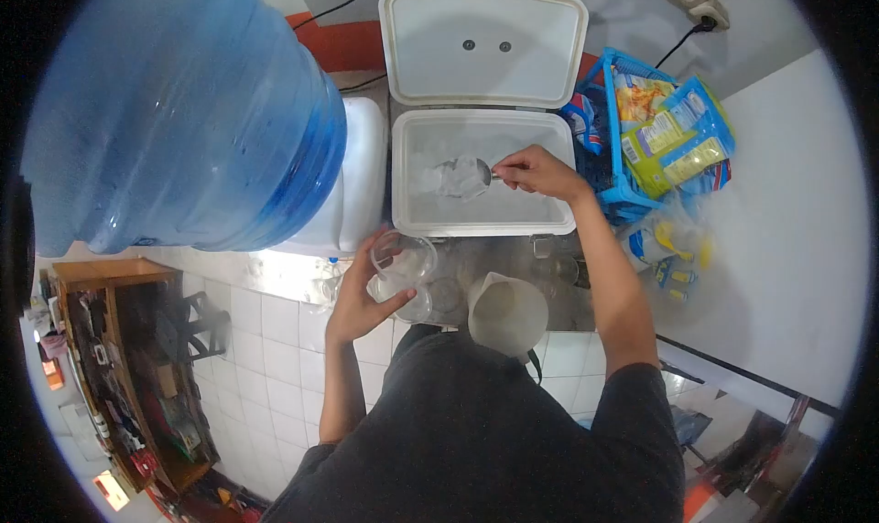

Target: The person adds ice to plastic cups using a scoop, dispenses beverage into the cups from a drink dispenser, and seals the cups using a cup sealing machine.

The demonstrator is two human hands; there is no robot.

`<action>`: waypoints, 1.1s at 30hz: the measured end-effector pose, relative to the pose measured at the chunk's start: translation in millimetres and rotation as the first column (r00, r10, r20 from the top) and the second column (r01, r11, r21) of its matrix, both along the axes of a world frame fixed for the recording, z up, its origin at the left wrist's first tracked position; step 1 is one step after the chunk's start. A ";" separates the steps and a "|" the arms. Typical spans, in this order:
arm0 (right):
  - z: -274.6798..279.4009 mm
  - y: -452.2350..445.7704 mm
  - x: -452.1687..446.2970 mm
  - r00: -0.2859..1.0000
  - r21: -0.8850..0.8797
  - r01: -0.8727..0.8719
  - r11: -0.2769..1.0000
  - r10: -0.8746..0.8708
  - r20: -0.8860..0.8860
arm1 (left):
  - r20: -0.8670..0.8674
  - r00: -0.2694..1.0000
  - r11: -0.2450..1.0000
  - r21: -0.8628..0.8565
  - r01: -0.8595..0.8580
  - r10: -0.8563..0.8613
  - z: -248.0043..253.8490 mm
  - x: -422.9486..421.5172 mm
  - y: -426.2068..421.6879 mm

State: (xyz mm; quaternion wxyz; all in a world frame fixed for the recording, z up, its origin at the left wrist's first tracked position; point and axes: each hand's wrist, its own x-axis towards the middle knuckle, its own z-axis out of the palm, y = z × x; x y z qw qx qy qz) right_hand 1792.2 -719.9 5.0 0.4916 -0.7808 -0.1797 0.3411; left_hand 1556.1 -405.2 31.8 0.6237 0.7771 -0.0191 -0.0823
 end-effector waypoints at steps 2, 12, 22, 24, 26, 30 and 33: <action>2.0 -10.4 0.4 1.000 0.051 0.016 0.999 -0.015 -0.026 | 0.094 0.995 0.999 0.047 -0.027 0.023 1.8 3.3 -4.7; 148.8 -15.7 -4.5 0.996 -0.045 -0.053 0.998 0.056 0.073 | 0.298 0.948 0.938 0.282 -0.203 0.115 21.7 55.4 -47.4; 228.0 36.4 -80.1 0.435 -0.427 0.015 0.904 0.379 0.817 | 0.329 0.919 0.967 0.057 -0.247 0.216 11.8 74.7 -72.3; 229.7 19.3 -72.2 0.347 -0.283 -0.067 0.957 0.288 0.892 | 0.305 0.912 0.960 -0.033 -0.277 0.273 8.9 68.7 -63.6; 226.9 13.3 -56.4 0.771 -0.353 0.102 0.930 0.150 0.619 | 0.284 0.931 0.968 0.036 -0.248 0.228 11.3 60.8 -50.5; 149.9 19.5 -20.4 0.824 -0.374 0.073 0.924 0.156 0.545 | 0.276 0.931 0.970 -0.011 -0.244 0.238 5.1 22.1 -22.4; 11.4 33.3 5.7 0.701 -0.258 0.006 0.966 0.180 0.690 | 0.173 0.973 0.988 0.006 -0.153 0.150 13.4 -6.3 -8.4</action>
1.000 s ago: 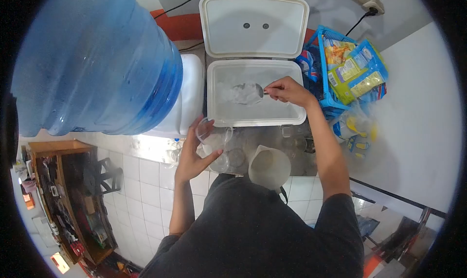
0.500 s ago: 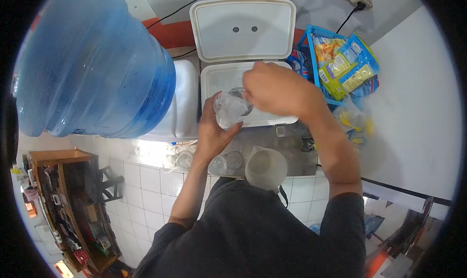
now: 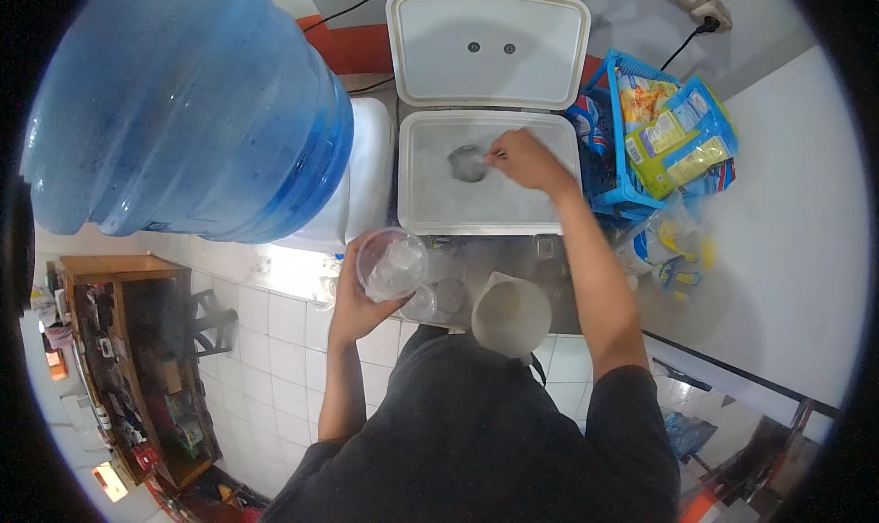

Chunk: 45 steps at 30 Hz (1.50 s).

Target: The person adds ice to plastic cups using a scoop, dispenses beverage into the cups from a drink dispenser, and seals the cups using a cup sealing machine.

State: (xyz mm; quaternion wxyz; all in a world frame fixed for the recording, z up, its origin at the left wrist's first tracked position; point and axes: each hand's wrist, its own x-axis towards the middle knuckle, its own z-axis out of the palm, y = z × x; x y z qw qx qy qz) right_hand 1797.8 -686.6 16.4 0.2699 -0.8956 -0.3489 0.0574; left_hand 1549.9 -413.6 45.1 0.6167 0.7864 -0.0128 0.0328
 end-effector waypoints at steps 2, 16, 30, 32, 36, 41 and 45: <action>-44.2 8.3 -4.1 0.990 0.079 0.058 0.995 -0.047 -0.134 | -0.038 0.998 0.998 0.028 -0.051 0.052 -10.1 -15.2 5.1; -30.4 -9.8 -16.2 0.728 0.223 0.185 0.957 0.019 -0.685 | -0.042 0.997 0.998 0.020 -0.064 0.065 -20.5 -29.8 12.3; 158.2 11.1 -82.2 0.919 0.223 -0.312 0.923 0.353 -0.174 | 0.003 0.992 0.963 0.238 -0.125 0.128 3.5 11.8 -26.5; 181.8 25.0 -107.8 0.952 0.099 -0.279 0.955 0.289 -0.102 | 0.050 0.992 0.981 0.153 -0.118 0.112 4.8 15.9 -29.7; 207.9 15.5 -120.7 0.988 0.030 -0.085 0.996 0.080 0.129 | -0.001 0.988 0.987 0.059 -0.152 0.152 11.4 15.5 -26.4; 178.5 -1.8 -80.2 0.995 0.043 0.103 0.994 -0.103 -0.021 | 0.102 0.986 0.989 0.057 -0.137 0.130 6.5 4.4 -14.7; 69.1 1.9 -30.2 0.987 -0.028 0.154 0.988 -0.155 -0.043 | 0.104 0.989 0.987 0.107 -0.120 0.109 2.1 -20.2 -6.2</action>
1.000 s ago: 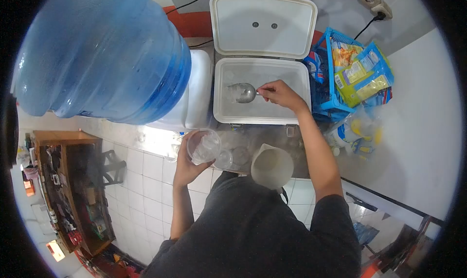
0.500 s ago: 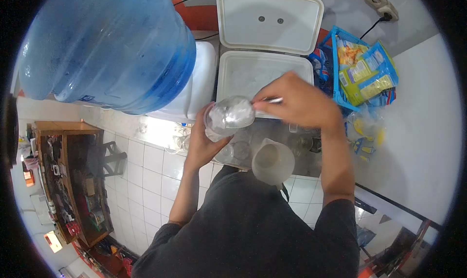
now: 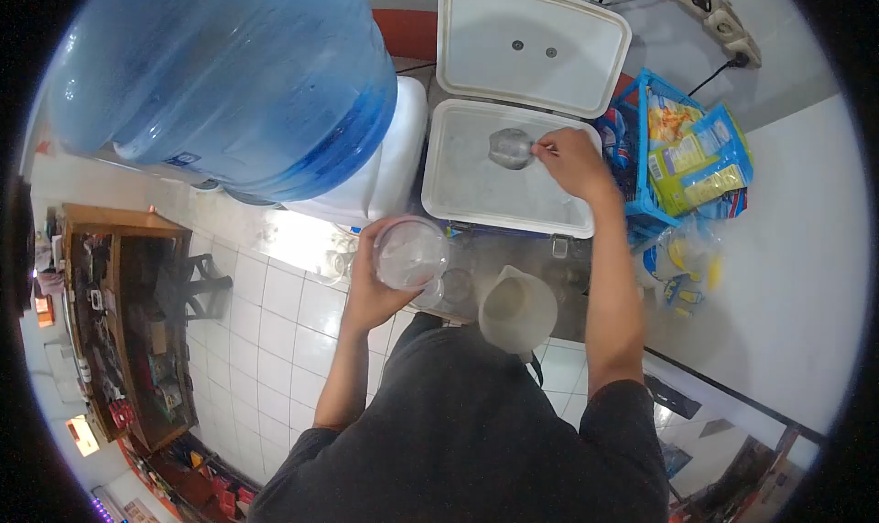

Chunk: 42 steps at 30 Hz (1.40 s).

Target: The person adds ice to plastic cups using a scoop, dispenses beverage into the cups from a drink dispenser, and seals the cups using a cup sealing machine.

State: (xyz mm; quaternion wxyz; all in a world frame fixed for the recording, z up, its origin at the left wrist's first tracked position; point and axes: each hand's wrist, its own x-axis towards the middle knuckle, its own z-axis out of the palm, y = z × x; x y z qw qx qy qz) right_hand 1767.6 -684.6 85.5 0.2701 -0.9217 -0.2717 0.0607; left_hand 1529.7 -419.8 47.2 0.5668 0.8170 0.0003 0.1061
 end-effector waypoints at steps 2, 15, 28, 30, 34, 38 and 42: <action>-46.6 10.8 8.9 0.999 0.019 -0.018 1.000 0.017 0.047 | -0.054 0.996 0.992 -0.097 -0.081 0.076 -2.5 -14.5 12.1; -83.5 31.5 -5.3 0.990 0.048 0.048 0.998 -0.041 -0.133 | 0.084 0.573 0.541 0.242 -0.805 0.815 -111.7 -114.4 229.4; -49.9 17.9 -8.5 0.997 -0.103 0.058 0.993 -0.053 0.052 | -0.085 0.626 0.588 0.460 -0.666 0.775 -309.4 -154.8 272.5; -53.0 18.4 -8.4 0.993 -0.024 0.013 1.000 -0.010 0.121 | -0.259 0.646 0.688 0.405 -0.602 0.718 -298.7 -177.5 253.2; -99.5 53.8 -4.6 0.993 0.020 -0.039 0.999 0.036 0.109 | -0.398 0.756 0.854 0.204 -0.479 0.519 -233.7 -155.2 179.3; -116.3 50.1 18.1 0.995 0.137 -0.102 0.985 0.104 -0.006 | -0.261 0.824 0.856 0.020 -0.516 0.502 -238.3 -122.7 148.0; -87.0 28.5 35.9 0.927 0.011 -0.093 0.996 0.090 -0.365 | -0.223 0.836 0.862 0.052 -0.504 0.502 -238.1 -109.9 147.7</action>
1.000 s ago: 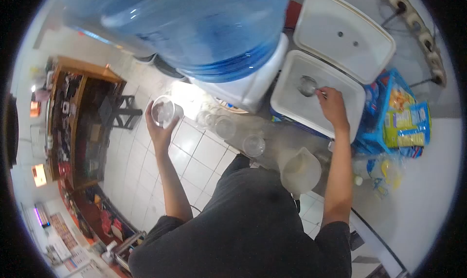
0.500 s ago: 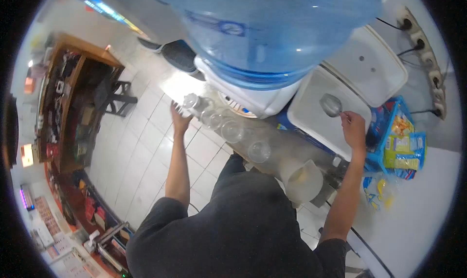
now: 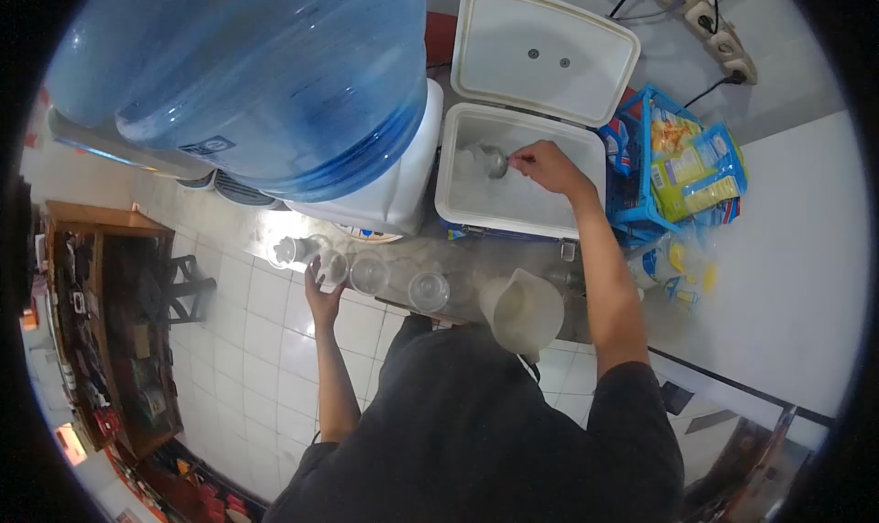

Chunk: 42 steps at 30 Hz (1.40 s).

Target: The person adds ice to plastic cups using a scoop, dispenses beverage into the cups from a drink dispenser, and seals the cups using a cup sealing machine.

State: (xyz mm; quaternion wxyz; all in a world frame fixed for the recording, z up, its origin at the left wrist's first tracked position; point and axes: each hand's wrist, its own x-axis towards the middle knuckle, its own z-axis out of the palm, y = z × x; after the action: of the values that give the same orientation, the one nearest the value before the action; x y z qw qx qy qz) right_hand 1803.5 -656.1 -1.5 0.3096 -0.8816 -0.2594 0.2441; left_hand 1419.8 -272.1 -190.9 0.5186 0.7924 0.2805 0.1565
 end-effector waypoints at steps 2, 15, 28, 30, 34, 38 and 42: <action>-4.3 -4.7 -5.1 0.997 0.039 -0.016 0.999 0.019 -0.070 | 0.024 0.998 0.998 -0.030 -0.049 0.049 -1.4 -1.0 3.6; -8.0 -17.6 -8.8 0.964 0.163 -0.262 0.951 0.266 -0.002 | 0.008 0.997 0.992 0.092 -0.081 0.080 128.1 -27.1 -16.6; -14.5 -23.2 -3.7 0.935 0.141 -0.276 0.951 0.300 -0.188 | 0.111 0.905 0.912 0.031 0.410 -0.411 207.1 37.8 -101.7; -2.6 -29.4 -11.0 0.939 0.099 -0.147 0.984 0.171 -0.299 | 0.123 0.901 0.908 0.003 0.418 -0.415 209.6 45.1 -112.4; -3.1 -43.9 -11.6 0.915 0.220 -0.094 0.971 0.171 -0.365 | 0.153 0.892 0.902 -0.013 0.432 -0.425 222.7 62.0 -128.7; -6.3 -61.0 -3.3 0.921 0.296 -0.056 0.953 0.164 -0.354 | 0.137 0.870 0.881 0.074 0.468 -0.474 233.5 87.1 -144.9; 19.0 -80.9 1.5 0.949 0.324 -0.050 0.945 0.146 -0.280 | 0.069 0.852 0.835 0.257 0.487 -0.518 246.2 112.6 -163.2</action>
State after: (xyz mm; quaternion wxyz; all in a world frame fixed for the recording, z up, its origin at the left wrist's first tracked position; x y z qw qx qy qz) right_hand 1805.1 -737.0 17.5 0.4683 -0.7600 -0.2885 0.3462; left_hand 1532.4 -435.3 55.2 0.4638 0.8803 0.0061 0.0997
